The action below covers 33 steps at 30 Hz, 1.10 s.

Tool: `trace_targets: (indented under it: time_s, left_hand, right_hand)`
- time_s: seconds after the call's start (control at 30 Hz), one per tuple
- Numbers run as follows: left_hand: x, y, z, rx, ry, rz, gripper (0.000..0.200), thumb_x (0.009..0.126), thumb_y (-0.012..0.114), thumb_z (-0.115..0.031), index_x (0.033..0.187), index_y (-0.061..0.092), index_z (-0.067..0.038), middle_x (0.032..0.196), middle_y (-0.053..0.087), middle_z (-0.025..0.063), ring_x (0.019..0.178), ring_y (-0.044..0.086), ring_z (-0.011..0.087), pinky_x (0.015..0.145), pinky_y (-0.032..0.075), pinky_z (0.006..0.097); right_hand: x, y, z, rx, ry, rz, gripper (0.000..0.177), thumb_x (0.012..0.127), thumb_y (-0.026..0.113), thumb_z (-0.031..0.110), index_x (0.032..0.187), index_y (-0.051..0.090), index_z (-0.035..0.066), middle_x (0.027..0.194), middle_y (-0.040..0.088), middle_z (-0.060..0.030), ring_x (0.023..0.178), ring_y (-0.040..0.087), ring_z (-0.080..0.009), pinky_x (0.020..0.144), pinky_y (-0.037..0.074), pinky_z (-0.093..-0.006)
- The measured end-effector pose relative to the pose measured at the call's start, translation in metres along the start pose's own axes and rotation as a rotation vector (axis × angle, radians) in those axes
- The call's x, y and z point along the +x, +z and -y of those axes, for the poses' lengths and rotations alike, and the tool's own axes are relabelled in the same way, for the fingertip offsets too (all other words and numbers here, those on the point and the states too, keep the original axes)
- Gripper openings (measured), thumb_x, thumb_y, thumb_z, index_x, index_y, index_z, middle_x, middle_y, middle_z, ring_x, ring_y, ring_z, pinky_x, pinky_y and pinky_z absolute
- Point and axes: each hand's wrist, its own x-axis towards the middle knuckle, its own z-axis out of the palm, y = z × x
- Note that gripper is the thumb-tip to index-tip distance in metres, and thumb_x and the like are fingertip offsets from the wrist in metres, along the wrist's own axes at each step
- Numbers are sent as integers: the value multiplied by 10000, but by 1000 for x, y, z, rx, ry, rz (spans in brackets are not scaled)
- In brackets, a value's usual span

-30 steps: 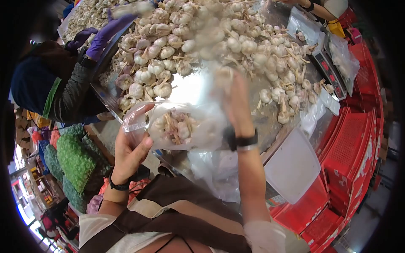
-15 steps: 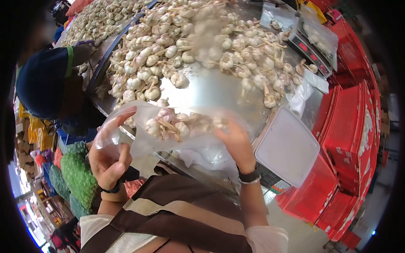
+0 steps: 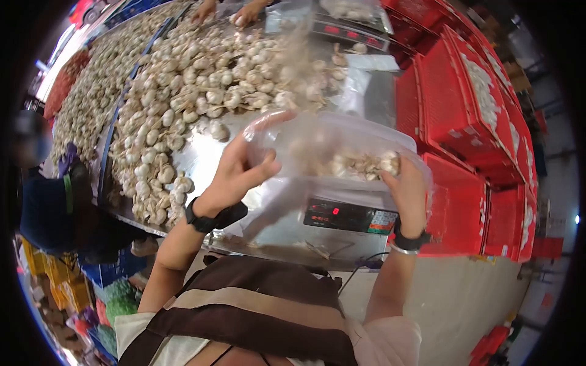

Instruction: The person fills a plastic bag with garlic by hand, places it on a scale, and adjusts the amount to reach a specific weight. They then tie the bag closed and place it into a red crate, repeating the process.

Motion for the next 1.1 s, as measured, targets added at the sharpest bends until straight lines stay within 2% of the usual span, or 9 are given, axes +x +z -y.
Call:
trace_targets:
  time_s: [0.17, 0.47, 0.67, 0.73, 0.77, 0.87, 1.0, 1.07, 1.1]
  left_hand:
    - [16, 22, 34, 67, -116, -34, 533, 798, 539, 27, 1285, 336, -50, 1086, 511, 62, 656, 489, 34, 532, 424, 168]
    - [30, 37, 15, 179, -174, -106, 467, 823, 516, 6, 1261, 363, -45, 1101, 498, 60, 651, 483, 27, 554, 427, 177]
    - [82, 88, -16, 300, 119, 230, 436, 802, 499, 6, 1221, 416, -87, 986, 515, 16, 689, 492, 52, 595, 424, 191]
    - [84, 82, -42, 107, -108, 280, 470, 788, 501, 19, 1237, 416, -89, 936, 501, -3, 677, 488, 53, 580, 419, 184]
    - [83, 77, -35, 101, -29, 232, 494, 779, 508, 25, 1249, 415, -94, 929, 500, -4, 624, 477, 41, 527, 404, 172]
    - [66, 59, -11, 133, -207, 247, 518, 777, 520, 27, 1265, 388, -86, 994, 511, 21, 627, 485, 45, 537, 413, 172]
    - [46, 60, 18, 72, -235, 93, 551, 773, 527, 34, 1283, 353, -79, 1033, 511, 43, 699, 500, 61, 626, 440, 198]
    - [37, 60, 28, 84, -168, 55, 646, 768, 593, 15, 1319, 267, -73, 1221, 414, 119, 712, 493, 61, 621, 450, 197]
    - [34, 59, 28, 86, -225, 79, 645, 754, 618, 6, 1306, 291, -66, 1193, 450, 120, 882, 516, 107, 793, 440, 259]
  right_hand:
    - [-15, 22, -21, 232, 35, 106, 470, 668, 664, 121, 1083, 506, -35, 991, 568, -196, 939, 548, -290, 835, 405, -321]
    - [-46, -10, 17, 1375, -64, 246, 514, 723, 638, 17, 1185, 419, -36, 1130, 510, -88, 982, 530, -176, 868, 411, -289]
    - [20, 57, -60, 1128, 100, 77, 507, 708, 646, 40, 1163, 431, -21, 1080, 530, -110, 999, 524, -168, 853, 416, -275]
    - [21, 30, -74, 910, 16, -68, 433, 725, 628, 48, 1122, 465, -10, 1065, 538, -117, 993, 517, -155, 832, 414, -266]
    - [21, 20, -79, 693, -57, -195, 360, 742, 611, 55, 1080, 499, 2, 1051, 547, -123, 986, 511, -142, 812, 413, -257]
    - [21, 13, -92, 442, -90, -336, 441, 704, 664, 51, 1100, 484, -23, 1021, 543, -106, 993, 512, -157, 854, 403, -276]
    - [-6, 0, -58, 875, 28, -25, 483, 699, 651, 9, 1144, 465, -9, 1085, 505, -99, 1033, 489, -169, 935, 354, -286]
    - [-29, -5, -39, 1047, 46, 37, 524, 691, 655, 0, 1169, 442, -17, 1114, 489, -101, 1048, 478, -173, 956, 341, -291]
    - [-40, -3, -34, 1064, -45, 23, 545, 674, 677, 8, 1169, 449, -11, 1114, 504, -91, 1036, 499, -173, 917, 381, -290]
